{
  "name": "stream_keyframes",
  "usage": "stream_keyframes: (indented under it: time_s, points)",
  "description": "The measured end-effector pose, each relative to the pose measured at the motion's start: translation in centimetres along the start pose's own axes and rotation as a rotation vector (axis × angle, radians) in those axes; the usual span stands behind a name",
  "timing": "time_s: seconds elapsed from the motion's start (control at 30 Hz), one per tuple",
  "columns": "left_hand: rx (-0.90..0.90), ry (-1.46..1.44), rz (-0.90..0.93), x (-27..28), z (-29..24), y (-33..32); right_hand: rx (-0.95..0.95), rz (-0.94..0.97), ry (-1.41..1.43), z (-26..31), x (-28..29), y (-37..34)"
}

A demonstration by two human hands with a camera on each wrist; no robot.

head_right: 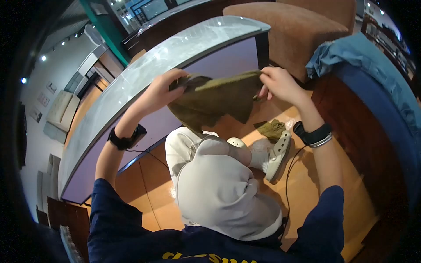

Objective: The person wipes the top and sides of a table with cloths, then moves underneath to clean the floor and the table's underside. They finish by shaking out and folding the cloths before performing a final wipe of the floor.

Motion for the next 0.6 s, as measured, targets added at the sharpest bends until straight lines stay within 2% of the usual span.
stream_keyframes:
  time_s: [0.03, 0.07, 0.1, 0.17, 0.23, 0.33, 0.4, 0.47, 0.5, 0.57, 0.6]
  points:
    - [-0.014, 0.028, -0.037, 0.8, -0.3, 0.1, -0.045, -0.009, 0.026, 1.3, 1.2, 0.1]
    - [-0.105, 0.042, -0.136, 1.3, -0.2, 0.4, -0.04, -0.033, 0.029, 2.4, 2.2, 0.3]
    - [-0.1, 0.038, -0.16, 2.2, -1.0, 0.2, -0.038, -0.057, 0.032, 3.8, 3.1, 0.3]
    - [0.07, 0.073, -0.097, 4.2, -2.3, -0.3, -0.026, -0.116, -0.096, 6.5, 4.5, 0.2]
    - [0.091, 0.093, -0.137, 5.6, -2.8, -0.7, 0.088, -0.229, -0.241, 7.7, 5.7, 0.7]
    - [0.056, 0.302, -0.235, 7.3, -3.4, -1.0, 0.13, -0.174, -0.234, 10.4, 8.0, 1.5]
    - [0.024, 0.281, -0.236, 8.4, -3.2, -1.0, 0.139, -0.155, -0.252, 12.3, 9.6, 2.2]
    - [-0.07, 0.285, -0.272, 9.5, -3.3, -0.9, 0.078, -0.11, -0.399, 14.2, 11.0, 3.1]
    - [-0.01, 0.256, -0.259, 10.2, -3.6, -1.1, 0.083, -0.1, -0.406, 14.8, 11.4, 3.6]
    - [-0.117, 0.338, -0.359, 11.4, -3.1, -0.3, 0.106, -0.2, -0.395, 16.0, 12.2, 4.4]
    - [-0.06, 0.394, -0.361, 12.1, -3.9, -0.4, 0.079, -0.208, -0.392, 17.2, 12.2, 4.7]
Point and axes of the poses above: each hand's wrist, its own y-axis towards the middle knuckle, its own x-axis out of the back of the hand, z = x × y, the point moved 2 cm from there along y, towards the middle knuckle, and after that the axes turned 14 degrees about x, right-handed, at the moved point
